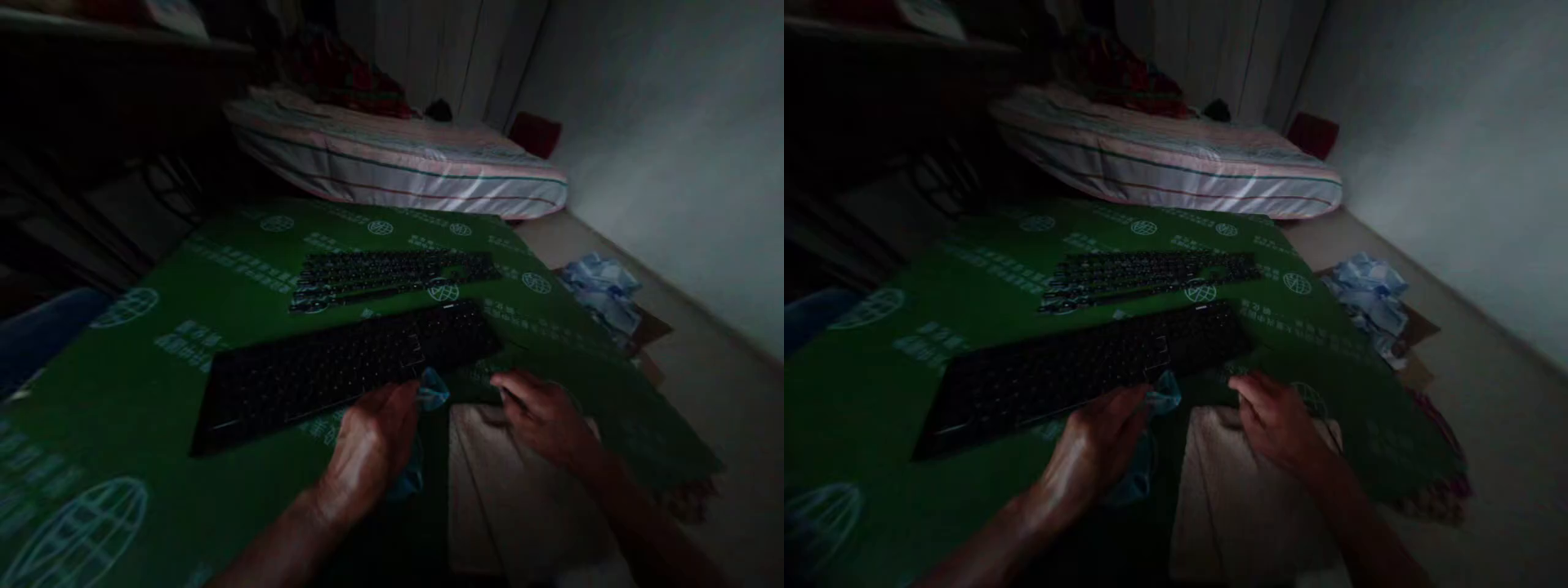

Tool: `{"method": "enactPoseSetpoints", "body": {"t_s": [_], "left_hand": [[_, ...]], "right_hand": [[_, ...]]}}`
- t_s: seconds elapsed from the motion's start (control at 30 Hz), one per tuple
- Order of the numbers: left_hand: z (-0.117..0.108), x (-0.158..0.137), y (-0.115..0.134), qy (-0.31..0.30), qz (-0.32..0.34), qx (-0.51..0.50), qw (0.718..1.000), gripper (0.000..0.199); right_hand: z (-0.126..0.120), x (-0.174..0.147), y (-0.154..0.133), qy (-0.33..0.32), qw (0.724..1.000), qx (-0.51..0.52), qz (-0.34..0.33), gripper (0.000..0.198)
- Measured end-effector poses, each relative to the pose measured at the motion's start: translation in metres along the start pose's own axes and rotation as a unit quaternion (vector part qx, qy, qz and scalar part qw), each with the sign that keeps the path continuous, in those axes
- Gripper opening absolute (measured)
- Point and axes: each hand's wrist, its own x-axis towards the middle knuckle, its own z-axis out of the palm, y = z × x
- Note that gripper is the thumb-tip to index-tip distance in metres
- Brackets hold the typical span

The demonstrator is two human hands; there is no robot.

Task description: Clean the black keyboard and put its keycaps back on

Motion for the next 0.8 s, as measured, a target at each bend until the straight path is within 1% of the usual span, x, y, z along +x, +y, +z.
{"method": "enactPoseSetpoints", "body": {"t_s": [0.07,0.13,0.2,0.27,0.33,0.5,0.67,0.8], "left_hand": [[-0.004,0.004,0.004,0.006,0.012,0.027,1.0,0.023],[-0.007,0.006,0.008,0.01,0.022,0.047,0.999,0.024],[-0.01,0.007,0.01,0.009,0.032,0.062,0.998,0.025],[-0.011,0.005,0.01,0.007,0.031,0.068,0.997,0.026],[-0.011,0.001,0.009,0.005,0.022,0.064,0.998,0.026],[-0.005,-0.008,0.008,0.006,0.004,0.042,0.999,0.027],[0.0,-0.01,0.009,0.007,-0.001,0.028,1.0,0.027],[0.0,-0.007,0.012,-0.015,-0.01,0.032,0.999,0.029]], "right_hand": [[0.002,-0.001,-0.021,0.021,0.995,0.088,0.045,0.015],[0.005,-0.001,-0.037,0.028,0.979,0.186,0.078,0.016],[0.01,0.001,-0.047,0.031,0.958,0.274,0.082,0.017],[0.017,0.005,-0.05,0.026,0.943,0.323,0.081,0.016],[0.025,0.008,-0.049,0.014,0.935,0.342,0.09,0.014],[0.039,0.011,-0.043,-0.02,0.93,0.353,0.102,0.014],[0.047,0.013,-0.038,-0.029,0.934,0.343,0.098,0.015],[0.053,0.014,-0.032,-0.018,0.944,0.315,0.092,0.017]]}}
